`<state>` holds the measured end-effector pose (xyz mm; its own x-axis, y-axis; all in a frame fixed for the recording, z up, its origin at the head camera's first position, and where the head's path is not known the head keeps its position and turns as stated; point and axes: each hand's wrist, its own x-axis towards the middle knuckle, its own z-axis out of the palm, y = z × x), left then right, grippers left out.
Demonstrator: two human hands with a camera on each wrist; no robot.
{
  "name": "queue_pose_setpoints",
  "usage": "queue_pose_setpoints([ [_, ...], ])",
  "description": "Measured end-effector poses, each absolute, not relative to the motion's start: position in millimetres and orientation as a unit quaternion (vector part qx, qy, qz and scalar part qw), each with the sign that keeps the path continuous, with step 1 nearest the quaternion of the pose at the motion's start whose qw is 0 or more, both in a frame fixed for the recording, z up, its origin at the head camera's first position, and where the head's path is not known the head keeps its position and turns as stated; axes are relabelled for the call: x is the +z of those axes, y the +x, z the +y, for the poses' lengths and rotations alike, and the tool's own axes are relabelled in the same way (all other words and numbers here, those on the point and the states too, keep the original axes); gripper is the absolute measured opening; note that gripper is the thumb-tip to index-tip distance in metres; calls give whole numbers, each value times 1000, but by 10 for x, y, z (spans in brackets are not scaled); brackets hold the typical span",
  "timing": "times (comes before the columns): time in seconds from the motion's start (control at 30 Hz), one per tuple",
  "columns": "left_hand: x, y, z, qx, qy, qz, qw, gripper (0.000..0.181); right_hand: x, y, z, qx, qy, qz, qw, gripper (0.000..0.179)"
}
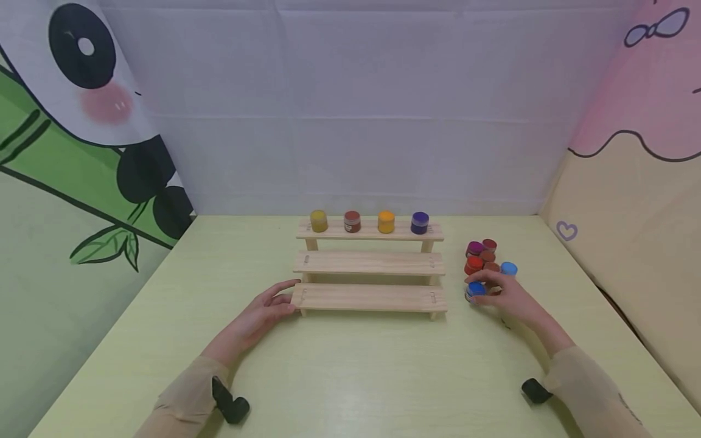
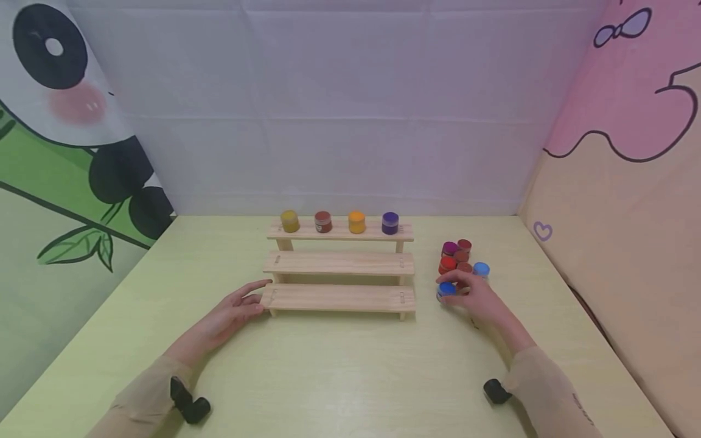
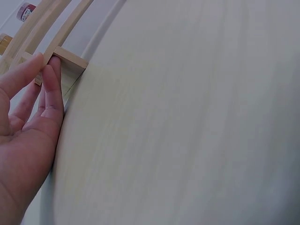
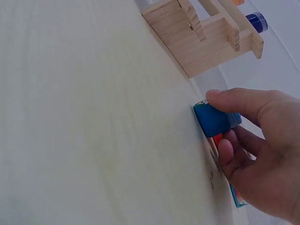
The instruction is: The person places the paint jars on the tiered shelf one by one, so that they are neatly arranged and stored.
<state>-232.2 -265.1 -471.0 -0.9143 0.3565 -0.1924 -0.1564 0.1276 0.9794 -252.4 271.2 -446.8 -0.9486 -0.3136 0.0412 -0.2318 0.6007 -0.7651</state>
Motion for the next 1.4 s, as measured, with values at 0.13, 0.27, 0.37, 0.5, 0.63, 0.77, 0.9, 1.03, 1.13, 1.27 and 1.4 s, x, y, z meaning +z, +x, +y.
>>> queue_pose_setpoints([
  [0.13,-4707,-2317,-2645,654,68,728,195,65,-4541,-2547,2735,-421,-151,891,71,44],
  [0.27,-4700,-2316,-2644,652,67,730,194,65,-4572,-2566,2753,-422,-150,890,86,47],
  [0.37,-4697,-2317,-2644,650,66,731,195,66,-4576,-2577,2758,-420,-149,890,94,49],
  [0.5,-4692,-2317,-2645,649,67,732,197,66,-4579,-2584,2763,-417,-147,892,95,50],
  [0.63,-4688,-2312,-2644,650,69,731,196,66,-4574,-2586,2769,-417,-149,892,94,53],
  [0.77,-4689,-2308,-2646,653,67,728,197,67,-4565,-2577,2774,-420,-154,889,96,58],
  [0.9,-4687,-2307,-2651,653,68,728,198,67,-4566,-2558,2792,-428,-156,885,95,59],
  [1.03,-4688,-2313,-2656,653,66,727,200,67,-4586,-2555,2813,-437,-158,881,88,54],
  [1.13,-4688,-2316,-2655,654,64,726,200,67,-4601,-2552,2824,-443,-159,879,84,50],
  [1.27,-4686,-2316,-2654,651,65,729,201,66,-4595,-2542,2819,-451,-160,874,80,48],
  [1.4,-4687,-2321,-2658,646,64,733,202,64,-4598,-2540,2806,-457,-162,871,77,47],
])
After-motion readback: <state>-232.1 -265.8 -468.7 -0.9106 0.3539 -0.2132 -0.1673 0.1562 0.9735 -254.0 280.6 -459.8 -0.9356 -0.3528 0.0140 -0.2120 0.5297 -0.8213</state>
